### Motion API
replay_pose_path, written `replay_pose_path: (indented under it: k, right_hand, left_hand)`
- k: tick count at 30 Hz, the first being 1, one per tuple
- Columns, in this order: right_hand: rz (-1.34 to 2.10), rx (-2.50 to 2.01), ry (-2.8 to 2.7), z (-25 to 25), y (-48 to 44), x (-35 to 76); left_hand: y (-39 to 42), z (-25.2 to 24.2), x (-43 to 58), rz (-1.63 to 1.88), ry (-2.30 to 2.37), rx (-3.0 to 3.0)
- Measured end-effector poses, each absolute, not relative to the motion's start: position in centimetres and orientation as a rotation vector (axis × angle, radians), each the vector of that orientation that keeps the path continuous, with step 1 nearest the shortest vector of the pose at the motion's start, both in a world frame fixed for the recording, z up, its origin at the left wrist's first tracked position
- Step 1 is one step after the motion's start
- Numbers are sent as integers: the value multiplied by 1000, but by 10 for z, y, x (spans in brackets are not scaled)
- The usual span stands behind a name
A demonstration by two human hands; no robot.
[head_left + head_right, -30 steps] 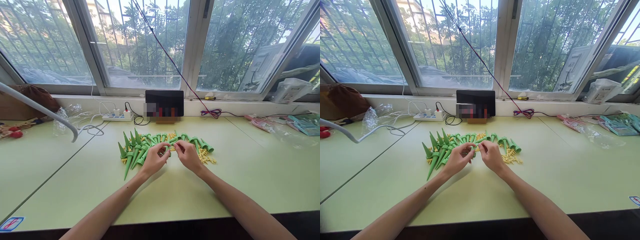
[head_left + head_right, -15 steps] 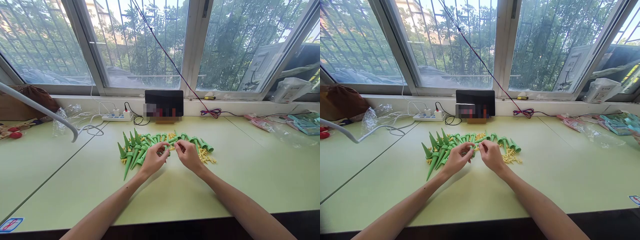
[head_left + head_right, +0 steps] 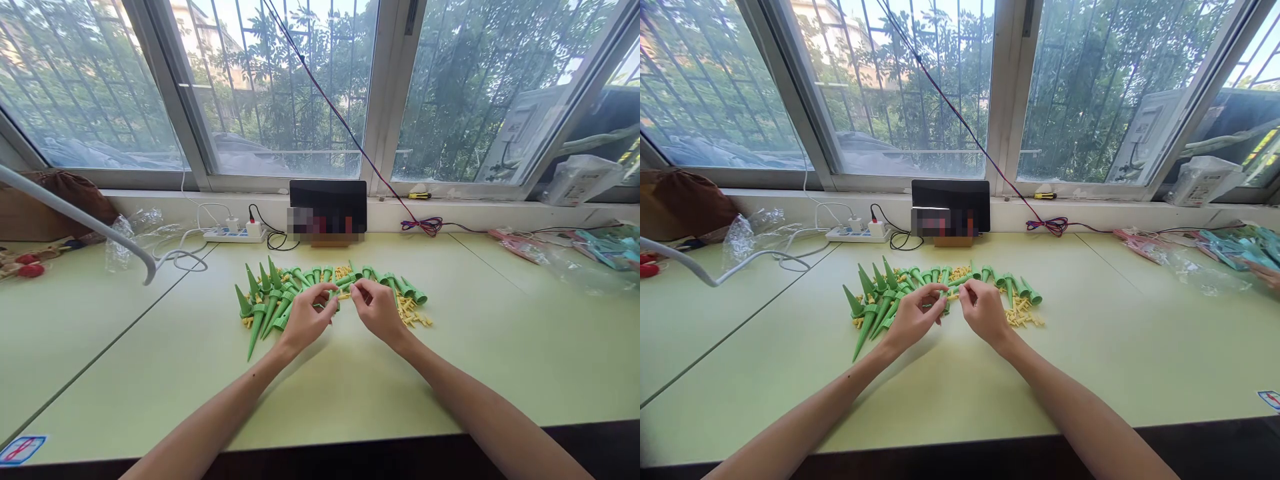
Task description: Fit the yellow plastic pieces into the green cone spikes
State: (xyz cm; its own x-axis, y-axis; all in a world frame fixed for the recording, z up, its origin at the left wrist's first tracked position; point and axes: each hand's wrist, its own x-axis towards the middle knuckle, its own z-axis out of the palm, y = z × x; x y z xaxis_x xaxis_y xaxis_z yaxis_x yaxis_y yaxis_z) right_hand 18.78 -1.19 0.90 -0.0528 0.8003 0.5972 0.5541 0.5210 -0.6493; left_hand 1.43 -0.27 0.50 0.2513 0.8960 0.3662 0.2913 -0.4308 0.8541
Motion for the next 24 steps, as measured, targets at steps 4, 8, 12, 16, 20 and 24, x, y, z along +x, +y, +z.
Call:
replay_pose_path:
  k: [4,8,12,16,20,24]
  right_hand:
    - [283,-1152,-1710,9,-12,188]
    - [273,-1161,-1697,8,-12,188]
    - [265,-1169,-1688,8,-12,188]
    - [267,-1172,-1691,10,-12,188]
    - [318,-1160,-1732,10,-13,187]
    - [331,-1159,-1752,10,-13,187]
  left_hand:
    - [-2,5,14,1180,1077,1856]
    - [-3,5,14,1186,1088,1856]
    - [-3,6,14,1193,1084,1849]
    - [-3,6,14,1196,1077,1849]
    - [-3,5,14,1191,1079,1853]
    - [-3,5,13,1189,1072,1846]
